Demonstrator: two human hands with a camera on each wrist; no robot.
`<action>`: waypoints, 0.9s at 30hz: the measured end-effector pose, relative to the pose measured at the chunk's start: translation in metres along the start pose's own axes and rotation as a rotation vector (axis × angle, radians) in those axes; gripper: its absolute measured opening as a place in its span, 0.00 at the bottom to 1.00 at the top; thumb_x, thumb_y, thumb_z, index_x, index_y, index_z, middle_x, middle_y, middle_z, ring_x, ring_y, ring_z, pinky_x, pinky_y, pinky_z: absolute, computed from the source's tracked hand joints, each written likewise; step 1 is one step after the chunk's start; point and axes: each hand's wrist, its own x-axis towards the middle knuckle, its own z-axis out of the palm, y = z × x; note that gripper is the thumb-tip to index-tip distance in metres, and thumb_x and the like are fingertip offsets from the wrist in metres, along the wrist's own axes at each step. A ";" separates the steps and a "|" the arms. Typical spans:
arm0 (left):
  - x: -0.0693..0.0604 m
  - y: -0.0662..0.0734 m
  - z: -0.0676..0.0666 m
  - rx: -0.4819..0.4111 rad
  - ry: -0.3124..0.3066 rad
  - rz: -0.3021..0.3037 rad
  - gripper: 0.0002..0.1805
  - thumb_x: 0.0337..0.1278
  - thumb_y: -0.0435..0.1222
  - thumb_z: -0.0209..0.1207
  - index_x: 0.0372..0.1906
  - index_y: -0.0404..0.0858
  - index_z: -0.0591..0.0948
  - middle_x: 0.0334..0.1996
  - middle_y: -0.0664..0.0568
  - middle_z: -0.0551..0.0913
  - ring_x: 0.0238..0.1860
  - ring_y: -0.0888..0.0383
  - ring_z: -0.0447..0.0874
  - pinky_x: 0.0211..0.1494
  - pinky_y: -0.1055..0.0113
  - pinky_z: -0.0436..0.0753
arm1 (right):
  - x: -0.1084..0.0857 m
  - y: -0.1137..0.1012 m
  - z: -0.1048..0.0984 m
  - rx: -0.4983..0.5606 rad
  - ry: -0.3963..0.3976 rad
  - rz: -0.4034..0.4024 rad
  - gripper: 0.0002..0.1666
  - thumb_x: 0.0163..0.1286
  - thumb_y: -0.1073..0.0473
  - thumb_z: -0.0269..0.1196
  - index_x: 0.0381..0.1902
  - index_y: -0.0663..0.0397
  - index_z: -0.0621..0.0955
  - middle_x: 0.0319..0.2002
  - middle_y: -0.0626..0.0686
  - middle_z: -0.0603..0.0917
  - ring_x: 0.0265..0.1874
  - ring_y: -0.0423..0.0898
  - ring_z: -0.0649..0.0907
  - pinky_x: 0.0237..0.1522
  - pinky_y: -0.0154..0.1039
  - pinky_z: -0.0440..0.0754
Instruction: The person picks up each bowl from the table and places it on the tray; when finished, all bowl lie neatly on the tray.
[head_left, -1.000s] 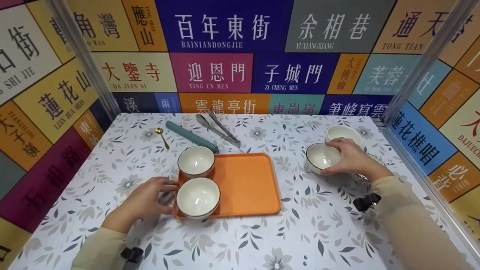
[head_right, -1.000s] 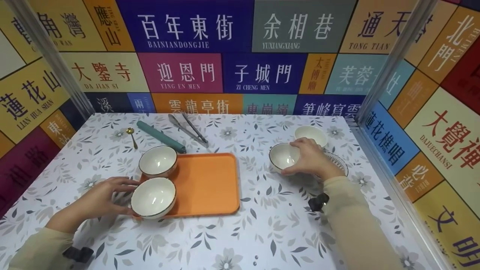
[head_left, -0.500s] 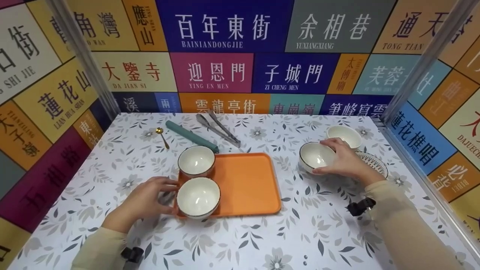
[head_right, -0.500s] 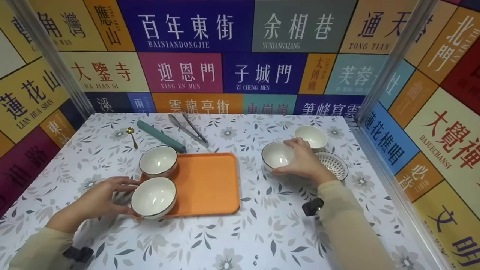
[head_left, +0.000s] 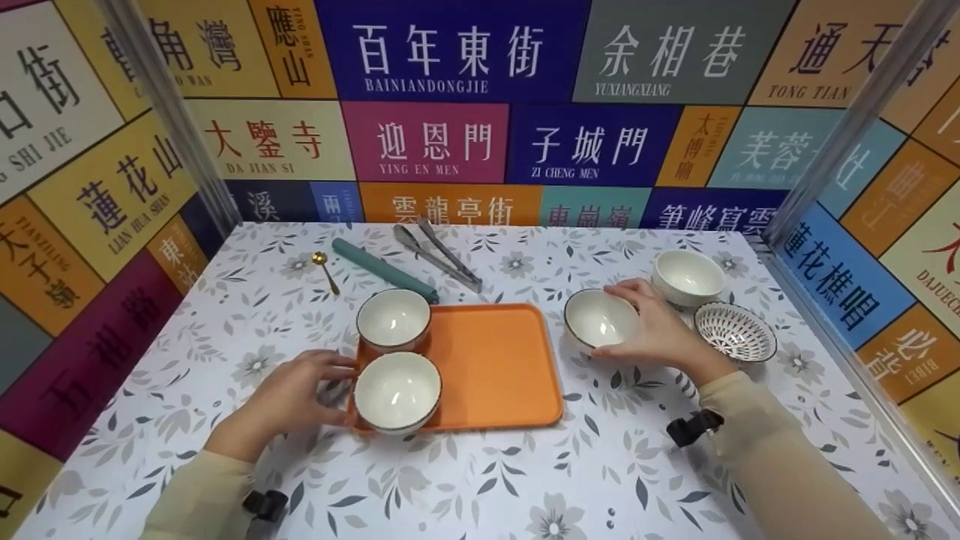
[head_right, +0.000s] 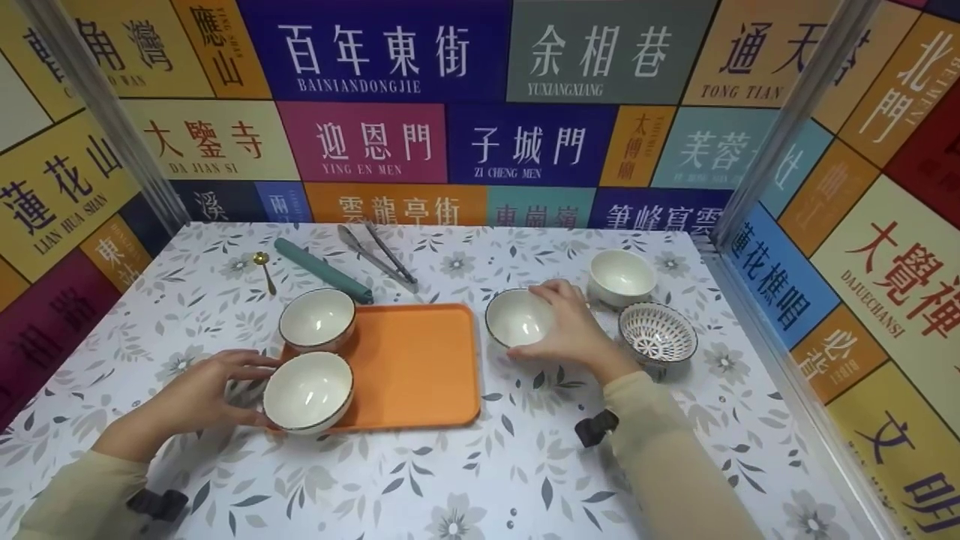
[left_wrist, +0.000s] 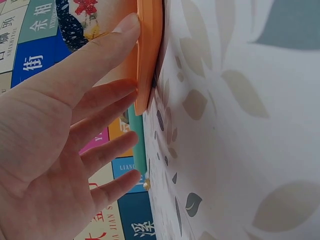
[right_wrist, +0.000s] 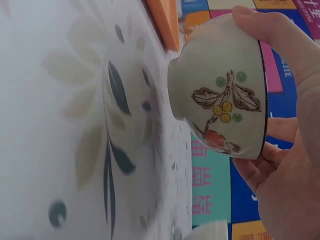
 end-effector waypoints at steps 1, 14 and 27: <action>0.000 0.000 0.000 0.001 0.000 0.002 0.37 0.38 0.45 0.82 0.61 0.45 0.85 0.67 0.53 0.80 0.74 0.43 0.69 0.75 0.36 0.68 | 0.000 -0.003 0.003 -0.001 -0.002 -0.013 0.68 0.35 0.40 0.87 0.73 0.59 0.73 0.69 0.60 0.70 0.70 0.62 0.68 0.73 0.67 0.66; 0.000 0.001 0.000 -0.022 0.002 0.000 0.37 0.38 0.44 0.82 0.62 0.46 0.85 0.67 0.53 0.80 0.74 0.44 0.69 0.76 0.36 0.67 | 0.009 -0.053 0.038 0.080 -0.046 -0.076 0.67 0.32 0.41 0.88 0.72 0.55 0.75 0.68 0.56 0.70 0.70 0.58 0.68 0.73 0.65 0.69; 0.002 0.001 0.000 0.002 -0.017 0.002 0.37 0.39 0.46 0.82 0.61 0.46 0.86 0.67 0.54 0.80 0.75 0.44 0.68 0.74 0.34 0.68 | 0.026 -0.088 0.080 0.081 -0.126 -0.160 0.68 0.32 0.37 0.87 0.72 0.54 0.75 0.69 0.53 0.70 0.69 0.53 0.69 0.71 0.57 0.74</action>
